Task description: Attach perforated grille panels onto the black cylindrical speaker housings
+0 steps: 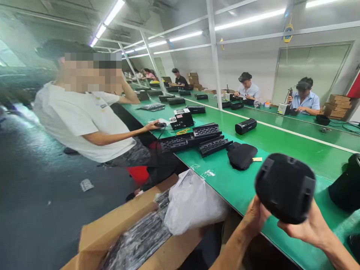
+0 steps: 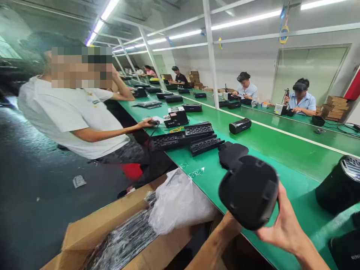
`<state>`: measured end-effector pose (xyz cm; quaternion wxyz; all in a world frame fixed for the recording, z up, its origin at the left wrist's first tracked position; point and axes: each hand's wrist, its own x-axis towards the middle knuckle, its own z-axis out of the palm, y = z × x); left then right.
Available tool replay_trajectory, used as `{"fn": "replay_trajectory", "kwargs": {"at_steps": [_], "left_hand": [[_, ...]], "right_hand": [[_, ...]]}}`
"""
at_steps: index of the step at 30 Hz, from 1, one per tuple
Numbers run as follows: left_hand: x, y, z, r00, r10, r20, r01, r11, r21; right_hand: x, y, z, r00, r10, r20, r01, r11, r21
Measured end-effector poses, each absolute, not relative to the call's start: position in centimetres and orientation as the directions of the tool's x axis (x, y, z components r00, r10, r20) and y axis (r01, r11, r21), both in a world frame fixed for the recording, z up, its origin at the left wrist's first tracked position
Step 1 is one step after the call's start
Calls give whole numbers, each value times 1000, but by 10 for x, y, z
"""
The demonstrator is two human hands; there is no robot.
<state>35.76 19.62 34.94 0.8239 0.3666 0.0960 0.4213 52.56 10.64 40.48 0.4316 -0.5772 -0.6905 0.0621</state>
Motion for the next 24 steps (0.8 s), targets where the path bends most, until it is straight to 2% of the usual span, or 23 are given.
{"fn": "replay_trajectory", "kwargs": {"at_steps": [1, 3, 6, 8, 10, 12, 14, 16, 18, 20, 24], "left_hand": [[349, 199, 354, 568, 806, 169, -638, 301, 709], [323, 206, 369, 457, 851, 259, -614, 91, 784], [291, 213, 388, 531, 753, 389, -328, -241, 914], [284, 213, 392, 583, 718, 379, -136, -374, 918], [283, 210, 389, 546, 744, 385, -89, -406, 909], [283, 208, 382, 515, 776, 364, -119, -356, 927], [280, 207, 377, 509, 797, 325, -167, -278, 946], [276, 206, 375, 525, 795, 305, -215, -223, 951], [275, 206, 376, 535, 786, 308, -254, -198, 947], [275, 205, 379, 529, 790, 311, -277, -186, 943], [280, 204, 381, 502, 816, 286, -262, -172, 950]], "right_hand": [[528, 107, 409, 27, 836, 547, 755, 342, -560], [534, 107, 418, -61, 821, 567, 822, 363, -438], [540, 109, 423, -216, 843, 493, 902, 366, -231], [541, 110, 419, -235, 863, 447, 909, 358, -213], [545, 107, 411, -226, 882, 414, 904, 348, -247], [552, 99, 402, -158, 892, 423, 886, 317, -338], [562, 88, 392, -31, 912, 410, 810, 263, -524], [569, 77, 383, 69, 933, 354, 646, 229, -728], [570, 69, 377, 89, 950, 300, 500, 218, -838], [565, 63, 377, 123, 941, 317, 466, 227, -855], [560, 61, 380, 180, 887, 425, 518, 282, -808]]}}
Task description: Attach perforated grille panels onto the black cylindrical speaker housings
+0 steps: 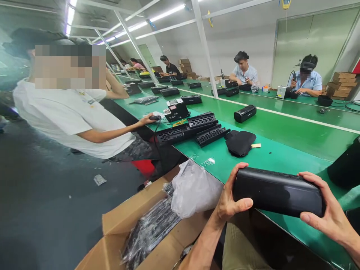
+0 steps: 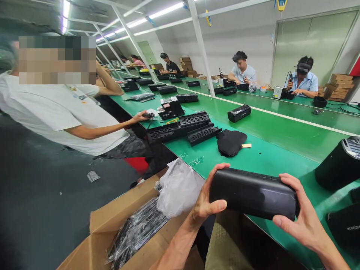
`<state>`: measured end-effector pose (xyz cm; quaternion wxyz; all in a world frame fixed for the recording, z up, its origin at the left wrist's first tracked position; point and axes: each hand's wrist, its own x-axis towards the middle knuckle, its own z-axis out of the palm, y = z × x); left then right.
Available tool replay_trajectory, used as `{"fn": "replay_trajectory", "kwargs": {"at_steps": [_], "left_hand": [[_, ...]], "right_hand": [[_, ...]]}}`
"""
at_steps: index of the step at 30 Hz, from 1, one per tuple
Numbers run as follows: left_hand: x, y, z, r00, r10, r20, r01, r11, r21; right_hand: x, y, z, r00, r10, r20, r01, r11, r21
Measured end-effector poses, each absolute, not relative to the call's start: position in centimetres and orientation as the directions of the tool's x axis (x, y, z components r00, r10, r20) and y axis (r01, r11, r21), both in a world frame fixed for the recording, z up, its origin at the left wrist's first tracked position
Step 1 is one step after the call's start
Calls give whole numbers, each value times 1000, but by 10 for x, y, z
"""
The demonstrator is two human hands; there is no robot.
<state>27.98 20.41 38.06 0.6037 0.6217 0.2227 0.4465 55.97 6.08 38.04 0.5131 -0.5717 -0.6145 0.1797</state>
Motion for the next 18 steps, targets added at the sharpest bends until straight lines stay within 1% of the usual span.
{"fn": "replay_trajectory", "kwargs": {"at_steps": [2, 5, 7, 10, 14, 16, 18], "left_hand": [[282, 204, 378, 502, 828, 250, -242, -143, 960], [286, 203, 370, 510, 833, 214, -255, -91, 963], [289, 202, 365, 505, 838, 209, -266, -80, 961], [292, 200, 361, 487, 848, 211, -260, -91, 961], [290, 204, 362, 504, 838, 207, -238, -95, 966], [286, 209, 363, 545, 815, 197, -205, -98, 974], [283, 213, 361, 625, 762, 171, -154, -94, 984]], "right_hand": [[564, 63, 379, 148, 897, 417, 514, 291, -807], [569, 65, 373, 125, 942, 310, 468, 220, -856], [568, 66, 371, 178, 949, 260, 416, 167, -894], [560, 65, 373, 247, 937, 246, 366, 145, -919], [554, 63, 379, 268, 948, 172, 346, 72, -936], [560, 62, 379, 283, 949, 136, 346, 31, -938], [569, 62, 374, 283, 954, 103, 352, -3, -936]]}}
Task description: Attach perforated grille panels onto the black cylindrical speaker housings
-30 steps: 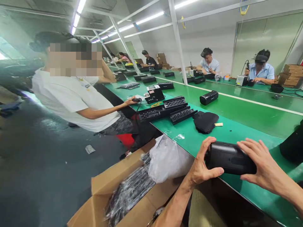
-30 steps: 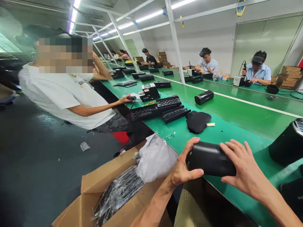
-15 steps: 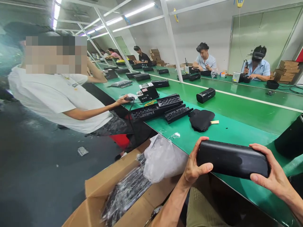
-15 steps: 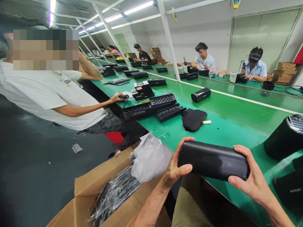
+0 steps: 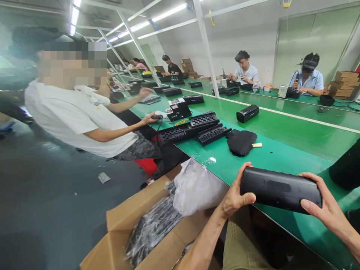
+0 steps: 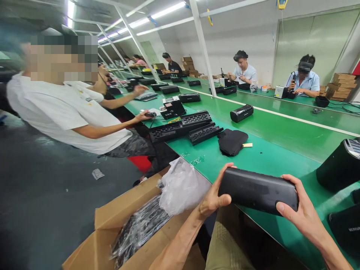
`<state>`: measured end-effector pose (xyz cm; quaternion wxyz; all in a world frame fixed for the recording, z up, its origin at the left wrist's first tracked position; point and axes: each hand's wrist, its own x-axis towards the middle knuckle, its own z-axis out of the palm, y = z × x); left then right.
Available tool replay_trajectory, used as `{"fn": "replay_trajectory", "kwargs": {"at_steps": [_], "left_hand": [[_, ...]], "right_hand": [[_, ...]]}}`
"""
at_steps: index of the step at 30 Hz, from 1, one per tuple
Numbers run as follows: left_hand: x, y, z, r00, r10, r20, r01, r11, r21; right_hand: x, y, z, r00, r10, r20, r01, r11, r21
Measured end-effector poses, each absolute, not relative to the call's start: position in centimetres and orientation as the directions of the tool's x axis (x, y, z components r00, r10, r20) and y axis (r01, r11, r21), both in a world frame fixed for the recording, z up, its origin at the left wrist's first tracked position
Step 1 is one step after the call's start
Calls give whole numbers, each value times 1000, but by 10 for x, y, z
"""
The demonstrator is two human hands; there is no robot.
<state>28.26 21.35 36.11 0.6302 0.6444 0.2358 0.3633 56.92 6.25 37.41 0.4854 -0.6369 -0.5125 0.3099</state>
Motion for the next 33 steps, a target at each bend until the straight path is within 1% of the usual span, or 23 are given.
{"fn": "replay_trajectory", "kwargs": {"at_steps": [2, 3, 5, 7, 9, 11, 13, 14, 15, 16, 18, 20, 22, 25, 28, 30, 33], "left_hand": [[281, 214, 357, 669, 725, 163, -131, -101, 986], [281, 213, 355, 659, 731, 177, -141, -111, 984], [285, 209, 350, 593, 777, 213, -190, -122, 974], [291, 206, 346, 531, 820, 215, -228, -106, 968], [296, 207, 346, 501, 852, 151, -211, -49, 976], [297, 214, 348, 492, 870, 11, -172, 85, 981], [294, 222, 351, 523, 842, -128, -154, 242, 958], [291, 225, 352, 556, 815, -161, -155, 292, 944], [288, 228, 353, 593, 788, -164, -160, 315, 936], [285, 229, 353, 622, 770, -144, -168, 311, 936], [281, 230, 352, 628, 773, -94, -193, 271, 943], [280, 228, 351, 586, 807, -75, -205, 237, 950], [279, 227, 351, 546, 834, -76, -177, 204, 963], [275, 228, 353, 559, 825, -78, -112, 169, 979], [271, 231, 351, 607, 794, -20, -130, 124, 984], [275, 238, 345, 545, 838, 35, -149, 56, 987], [294, 254, 331, 300, 950, 82, -129, -45, 991]], "right_hand": [[577, 63, 368, 258, 964, 67, 350, -29, -936], [579, 63, 366, 251, 966, 54, 345, -37, -938], [577, 63, 364, 271, 962, 42, 332, -52, -942], [571, 63, 367, 321, 947, 10, 317, -97, -944], [565, 63, 371, 326, 944, -52, 286, -151, -946], [561, 64, 374, 274, 957, -96, 248, -167, -954], [559, 65, 375, 226, 968, -109, 224, -160, -961], [559, 65, 374, 225, 968, -115, 220, -165, -961], [558, 65, 373, 239, 963, -127, 214, -180, -960], [556, 65, 371, 257, 956, -142, 201, -197, -960], [553, 66, 367, 278, 945, -172, 142, -218, -966], [549, 67, 361, 274, 940, -202, 58, -226, -972], [547, 69, 357, 269, 936, -228, -6, -235, -972], [548, 72, 353, 272, 929, -249, -24, -252, -967], [547, 76, 350, 280, 927, -249, -56, -243, -968], [542, 83, 349, 281, 924, -259, -157, -222, -962], [536, 111, 348, 289, 902, -321, -357, -209, -910]]}}
